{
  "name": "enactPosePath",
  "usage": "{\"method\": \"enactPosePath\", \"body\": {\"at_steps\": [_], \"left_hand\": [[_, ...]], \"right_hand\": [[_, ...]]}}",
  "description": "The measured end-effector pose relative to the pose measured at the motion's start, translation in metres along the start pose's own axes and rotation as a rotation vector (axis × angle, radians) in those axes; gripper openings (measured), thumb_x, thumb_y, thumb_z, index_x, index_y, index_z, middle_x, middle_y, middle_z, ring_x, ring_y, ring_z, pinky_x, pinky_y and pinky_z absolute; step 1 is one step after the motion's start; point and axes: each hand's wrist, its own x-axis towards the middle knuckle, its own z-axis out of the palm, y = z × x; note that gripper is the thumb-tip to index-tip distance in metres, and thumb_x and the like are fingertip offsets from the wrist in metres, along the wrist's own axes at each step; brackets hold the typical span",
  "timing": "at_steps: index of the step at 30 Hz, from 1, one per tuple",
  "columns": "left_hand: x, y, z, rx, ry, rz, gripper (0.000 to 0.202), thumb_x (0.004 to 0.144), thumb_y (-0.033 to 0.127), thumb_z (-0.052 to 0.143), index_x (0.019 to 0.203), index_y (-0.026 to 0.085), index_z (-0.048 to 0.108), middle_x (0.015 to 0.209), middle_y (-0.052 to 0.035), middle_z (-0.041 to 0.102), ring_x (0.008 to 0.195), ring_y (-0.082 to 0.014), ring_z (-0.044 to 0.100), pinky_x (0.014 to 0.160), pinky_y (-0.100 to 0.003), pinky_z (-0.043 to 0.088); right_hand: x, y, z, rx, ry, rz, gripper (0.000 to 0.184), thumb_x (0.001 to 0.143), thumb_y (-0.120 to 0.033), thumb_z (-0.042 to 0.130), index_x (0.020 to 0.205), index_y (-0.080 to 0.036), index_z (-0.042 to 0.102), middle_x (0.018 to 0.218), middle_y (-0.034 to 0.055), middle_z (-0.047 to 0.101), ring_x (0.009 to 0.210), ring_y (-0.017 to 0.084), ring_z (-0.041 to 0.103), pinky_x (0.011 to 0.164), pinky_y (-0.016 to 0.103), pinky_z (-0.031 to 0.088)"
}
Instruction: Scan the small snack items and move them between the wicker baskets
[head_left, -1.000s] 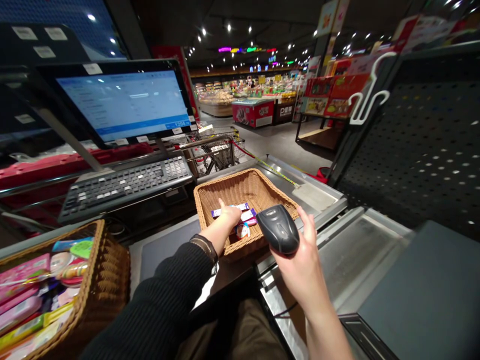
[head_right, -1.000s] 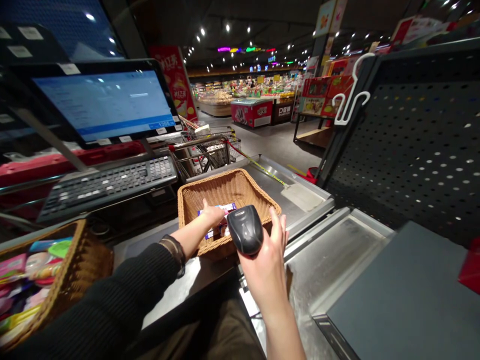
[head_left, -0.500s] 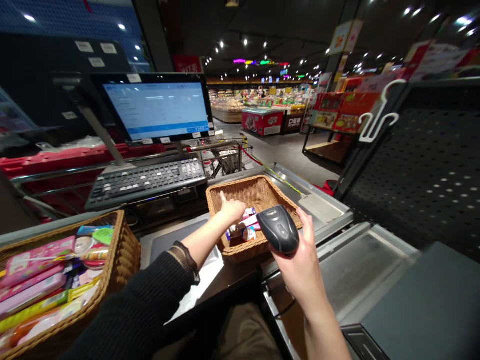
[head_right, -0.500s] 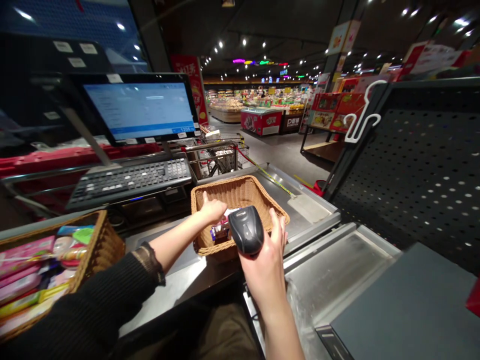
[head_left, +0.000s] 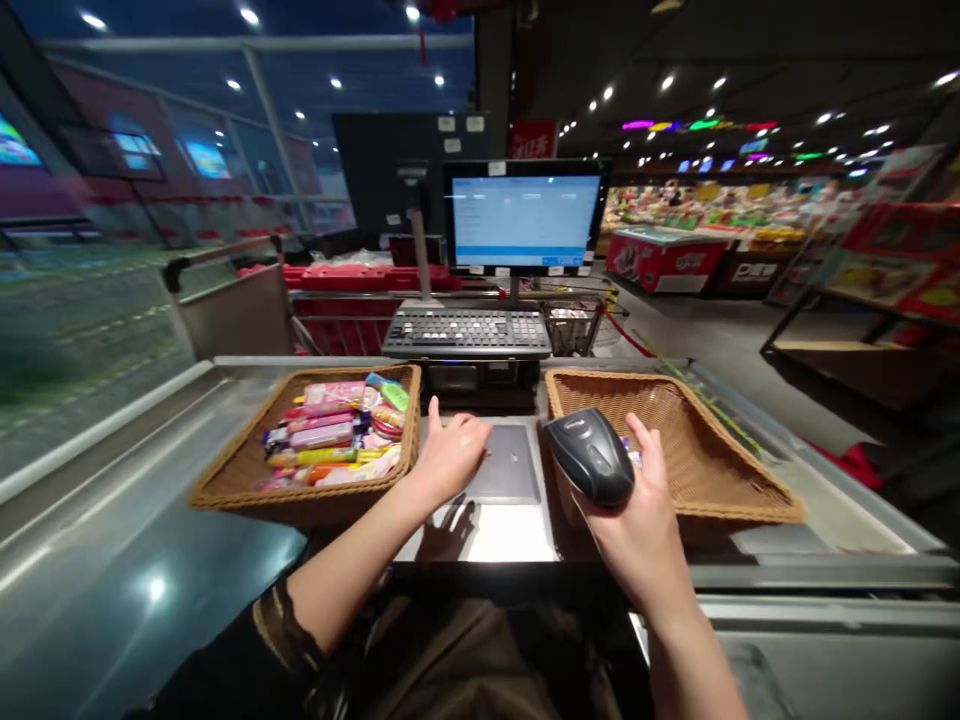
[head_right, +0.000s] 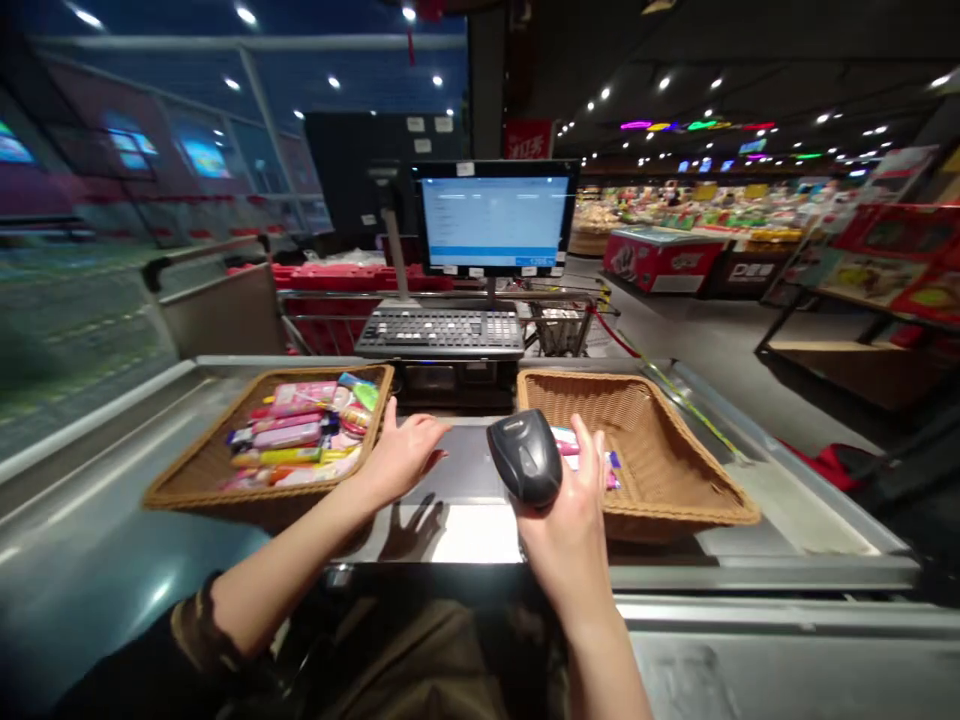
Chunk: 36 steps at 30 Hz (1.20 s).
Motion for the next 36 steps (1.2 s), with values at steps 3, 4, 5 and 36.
{"method": "enactPosePath", "body": {"at_steps": [3,4,5,36], "left_hand": [[-0.034,-0.035,-0.005,0.028,0.031,-0.107,0.018,0.094,0.020,0.058,0.111,0.020,0.062,0.110,-0.0107,0.072,0.112,-0.0274,0.062,0.115,-0.073,0.017],[-0.044,-0.047,-0.007,0.039,0.047,-0.135,0.017,0.093,0.020,0.058,0.110,0.020,0.063,0.111,-0.0105,0.072,0.112,-0.0274,0.062,0.115,-0.073,0.017],[-0.053,-0.059,-0.009,0.050,0.060,-0.164,0.017,0.093,0.019,0.058,0.110,0.020,0.063,0.113,-0.0106,0.071,0.112,-0.0278,0.061,0.115,-0.073,0.017],[-0.063,-0.186,0.001,0.174,0.231,-0.179,0.028,0.089,0.010,0.055,0.102,0.028,0.073,0.116,-0.0074,0.073,0.134,-0.0343,0.047,0.111,-0.081,0.001]], "right_hand": [[0.001,-0.026,0.021,0.049,-0.013,-0.028,0.039,0.082,-0.033,0.061,0.115,-0.013,0.065,0.159,0.0197,0.031,0.152,0.045,0.017,0.121,0.065,0.022],[0.000,-0.034,0.026,0.065,-0.025,-0.031,0.039,0.082,-0.032,0.060,0.116,-0.013,0.064,0.159,0.0202,0.032,0.152,0.045,0.017,0.121,0.064,0.022],[0.000,-0.041,0.032,0.079,-0.040,-0.036,0.039,0.082,-0.031,0.059,0.116,-0.012,0.063,0.158,0.0203,0.033,0.152,0.045,0.017,0.121,0.064,0.023],[-0.006,-0.072,0.072,0.058,-0.289,-0.133,0.038,0.085,-0.025,0.057,0.122,-0.020,0.063,0.163,0.0160,0.027,0.153,0.045,0.011,0.117,0.075,0.019]]}}
